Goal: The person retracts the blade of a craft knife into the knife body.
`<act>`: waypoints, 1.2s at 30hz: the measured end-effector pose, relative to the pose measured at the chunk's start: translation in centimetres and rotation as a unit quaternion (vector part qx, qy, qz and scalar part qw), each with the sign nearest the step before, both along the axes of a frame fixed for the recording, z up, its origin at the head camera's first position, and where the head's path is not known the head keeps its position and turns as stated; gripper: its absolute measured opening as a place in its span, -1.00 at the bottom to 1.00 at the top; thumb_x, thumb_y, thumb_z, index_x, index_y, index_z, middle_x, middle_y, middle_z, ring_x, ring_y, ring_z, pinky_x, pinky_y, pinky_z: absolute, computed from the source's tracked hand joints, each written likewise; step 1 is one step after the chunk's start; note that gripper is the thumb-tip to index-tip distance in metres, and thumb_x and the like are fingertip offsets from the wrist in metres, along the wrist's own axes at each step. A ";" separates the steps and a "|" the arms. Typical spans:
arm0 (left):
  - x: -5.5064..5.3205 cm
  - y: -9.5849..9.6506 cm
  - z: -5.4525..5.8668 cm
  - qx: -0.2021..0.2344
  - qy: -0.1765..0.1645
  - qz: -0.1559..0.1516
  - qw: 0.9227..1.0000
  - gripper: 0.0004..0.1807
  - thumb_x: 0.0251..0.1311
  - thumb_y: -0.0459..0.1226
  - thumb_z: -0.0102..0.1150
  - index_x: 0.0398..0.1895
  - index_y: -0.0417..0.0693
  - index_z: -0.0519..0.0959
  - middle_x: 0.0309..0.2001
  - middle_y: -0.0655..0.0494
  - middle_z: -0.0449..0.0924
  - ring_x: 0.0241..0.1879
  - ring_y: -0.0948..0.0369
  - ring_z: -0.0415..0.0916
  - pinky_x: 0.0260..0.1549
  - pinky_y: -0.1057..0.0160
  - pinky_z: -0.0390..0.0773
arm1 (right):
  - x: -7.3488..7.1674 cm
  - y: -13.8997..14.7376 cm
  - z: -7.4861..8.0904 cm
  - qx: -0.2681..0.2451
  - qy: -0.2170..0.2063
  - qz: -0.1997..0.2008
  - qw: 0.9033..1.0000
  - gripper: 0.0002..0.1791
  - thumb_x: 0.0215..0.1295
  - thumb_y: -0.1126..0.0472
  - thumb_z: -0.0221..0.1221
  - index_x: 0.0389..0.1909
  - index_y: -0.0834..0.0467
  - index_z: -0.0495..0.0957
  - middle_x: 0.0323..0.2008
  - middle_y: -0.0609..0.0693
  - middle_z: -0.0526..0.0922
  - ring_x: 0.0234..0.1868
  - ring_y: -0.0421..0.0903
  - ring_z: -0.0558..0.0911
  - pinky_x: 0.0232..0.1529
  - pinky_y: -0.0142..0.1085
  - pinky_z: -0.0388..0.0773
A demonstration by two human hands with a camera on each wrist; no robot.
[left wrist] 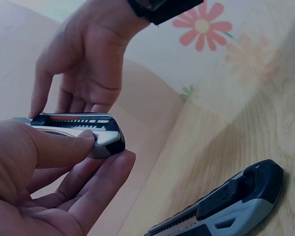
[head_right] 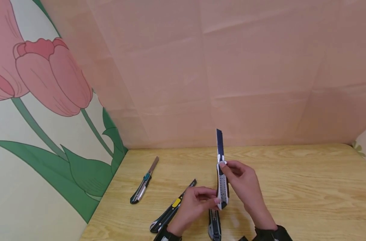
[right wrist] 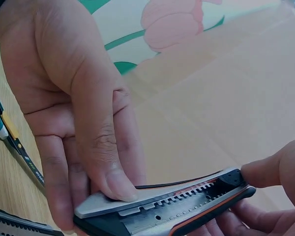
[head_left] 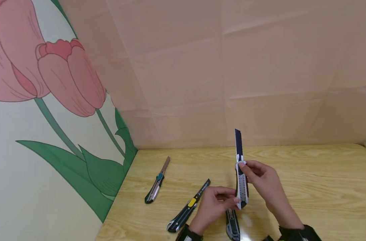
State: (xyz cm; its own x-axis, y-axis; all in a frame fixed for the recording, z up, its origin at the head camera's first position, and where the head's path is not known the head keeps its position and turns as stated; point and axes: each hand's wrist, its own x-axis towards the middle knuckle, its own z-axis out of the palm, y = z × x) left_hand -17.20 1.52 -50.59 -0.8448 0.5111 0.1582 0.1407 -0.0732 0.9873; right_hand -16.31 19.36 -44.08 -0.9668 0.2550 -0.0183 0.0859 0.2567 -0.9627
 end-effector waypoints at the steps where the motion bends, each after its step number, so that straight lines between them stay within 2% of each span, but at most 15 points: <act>1: 0.0 0.0 0.0 0.000 0.002 0.001 1.000 -0.73 0.03 -0.33 0.34 -0.17 -0.25 0.68 -0.31 -0.10 0.72 -0.47 0.05 0.68 -0.42 0.01 0.66 | 0.0 0.0 -0.1 0.000 0.001 -0.002 1.000 -0.24 0.20 -0.29 0.09 0.15 0.27 0.47 -0.02 0.16 0.64 -0.21 -0.23 0.63 -0.24 -0.36 0.64; 7: -0.1 -0.1 0.0 -0.005 0.004 0.004 1.000 -0.74 0.01 -0.34 0.35 -0.19 -0.25 0.68 -0.29 -0.05 0.72 -0.47 0.13 0.68 -0.42 0.00 0.66 | 0.2 -0.2 -0.4 -0.007 0.017 -0.011 1.000 -0.26 0.19 -0.26 0.11 0.13 0.29 0.50 -0.04 0.17 0.65 -0.24 -0.23 0.64 -0.26 -0.37 0.64; 13: -0.2 -0.2 0.1 -0.017 0.007 0.008 1.000 -0.74 0.00 -0.33 0.36 -0.20 -0.23 0.69 -0.28 0.02 0.72 -0.47 0.19 0.68 -0.43 0.11 0.67 | 0.4 -0.4 -0.5 -0.002 0.046 -0.029 0.999 -0.33 0.21 -0.19 0.14 0.09 0.29 0.54 -0.11 0.16 0.68 -0.30 -0.20 0.67 -0.29 -0.40 0.63; 23: -0.2 -0.4 0.3 -0.031 -0.001 0.014 0.999 -0.75 -0.01 -0.32 0.37 -0.20 -0.19 0.70 -0.31 0.04 0.72 -0.47 0.22 0.67 -0.42 0.10 0.68 | 0.5 -0.7 -0.6 0.031 0.046 -0.038 0.998 -0.39 0.20 -0.18 0.17 0.06 0.23 0.59 -0.04 0.12 0.67 -0.17 -0.35 0.59 -0.24 -0.53 0.52; 27: -0.2 -0.4 0.3 -0.043 -0.001 0.020 0.999 -0.75 -0.01 -0.32 0.37 -0.21 -0.17 0.70 -0.33 0.05 0.72 -0.47 0.24 0.67 -0.44 0.19 0.68 | 0.4 -0.7 -0.7 0.043 0.050 -0.034 0.997 -0.39 0.20 -0.19 0.16 0.05 0.21 0.60 -0.04 0.11 0.67 -0.13 -0.35 0.57 -0.23 -0.54 0.49; 36: -0.3 -0.5 0.2 -0.068 0.011 0.029 0.997 -0.75 -0.03 -0.26 0.39 -0.23 -0.12 0.72 -0.41 0.07 0.71 -0.48 0.28 0.66 -0.45 0.29 0.66 | 0.3 -0.7 -1.2 0.033 0.048 -0.028 0.998 -0.40 0.21 -0.16 0.17 0.07 0.24 0.58 -0.04 0.13 0.66 -0.18 -0.34 0.58 -0.25 -0.49 0.52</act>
